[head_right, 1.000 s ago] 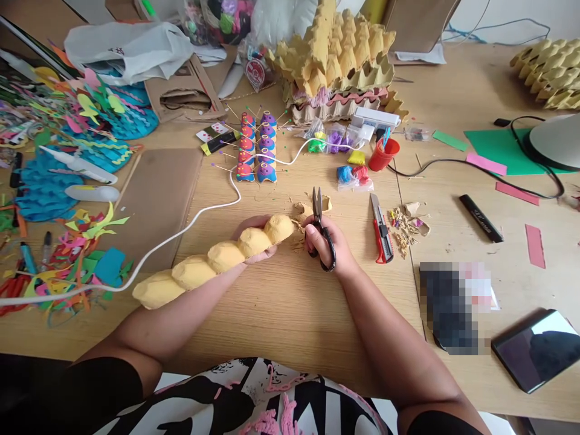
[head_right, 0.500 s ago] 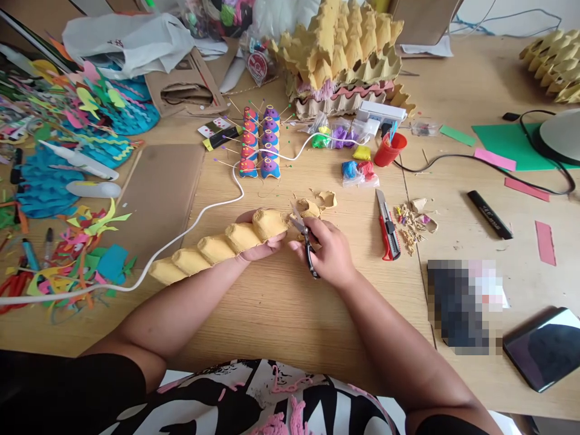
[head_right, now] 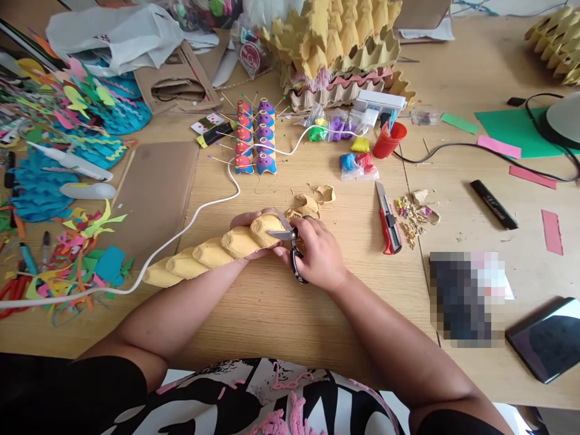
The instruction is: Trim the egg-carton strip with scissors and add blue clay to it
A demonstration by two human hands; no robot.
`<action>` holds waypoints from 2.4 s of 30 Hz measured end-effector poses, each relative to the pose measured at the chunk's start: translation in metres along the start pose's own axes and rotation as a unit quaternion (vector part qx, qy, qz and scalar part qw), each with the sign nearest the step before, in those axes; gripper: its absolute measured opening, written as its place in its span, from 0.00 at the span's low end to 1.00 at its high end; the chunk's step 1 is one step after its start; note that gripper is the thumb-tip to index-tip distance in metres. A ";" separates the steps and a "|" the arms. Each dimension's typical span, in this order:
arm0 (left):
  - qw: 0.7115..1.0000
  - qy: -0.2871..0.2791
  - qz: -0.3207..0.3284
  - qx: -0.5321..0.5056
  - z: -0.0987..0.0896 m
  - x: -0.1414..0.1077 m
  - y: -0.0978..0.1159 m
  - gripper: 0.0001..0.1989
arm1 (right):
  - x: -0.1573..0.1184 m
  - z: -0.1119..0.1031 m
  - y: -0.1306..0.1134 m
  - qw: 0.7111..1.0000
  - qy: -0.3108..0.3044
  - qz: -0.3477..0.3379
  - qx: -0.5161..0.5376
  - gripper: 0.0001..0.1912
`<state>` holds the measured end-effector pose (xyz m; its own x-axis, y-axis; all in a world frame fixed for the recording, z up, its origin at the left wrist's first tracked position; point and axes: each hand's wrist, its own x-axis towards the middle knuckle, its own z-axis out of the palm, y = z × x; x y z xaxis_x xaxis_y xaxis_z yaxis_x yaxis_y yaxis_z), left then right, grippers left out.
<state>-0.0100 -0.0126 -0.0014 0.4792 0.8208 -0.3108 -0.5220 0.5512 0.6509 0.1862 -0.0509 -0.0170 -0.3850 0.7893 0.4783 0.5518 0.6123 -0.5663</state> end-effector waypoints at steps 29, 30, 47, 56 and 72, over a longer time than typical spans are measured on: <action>0.998 -0.004 -0.040 -0.052 -0.002 -0.005 -0.003 0.18 | -0.002 0.001 0.007 0.999 -0.025 0.025 -0.033 0.24; 0.998 -0.002 -0.037 -0.056 -0.002 -0.005 -0.003 0.17 | -0.002 0.001 0.007 0.999 -0.025 0.027 -0.035 0.24; 0.994 -0.078 -0.007 -0.078 -0.001 -0.006 -0.004 0.18 | 0.000 -0.001 0.005 0.998 -0.030 0.043 -0.046 0.24; 0.994 -0.071 -0.006 -0.079 -0.005 -0.003 -0.003 0.21 | 0.000 -0.003 0.007 0.997 -0.032 0.047 -0.051 0.23; 0.994 -0.013 0.006 -0.106 -0.005 -0.003 -0.001 0.19 | -0.001 -0.004 0.013 0.993 0.010 0.119 -0.002 0.24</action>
<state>-0.0149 -0.0144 -0.0046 0.4888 0.8251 -0.2834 -0.6637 0.5625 0.4931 0.1969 -0.0440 -0.0220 -0.2292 0.9103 0.3446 0.6277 0.4088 -0.6625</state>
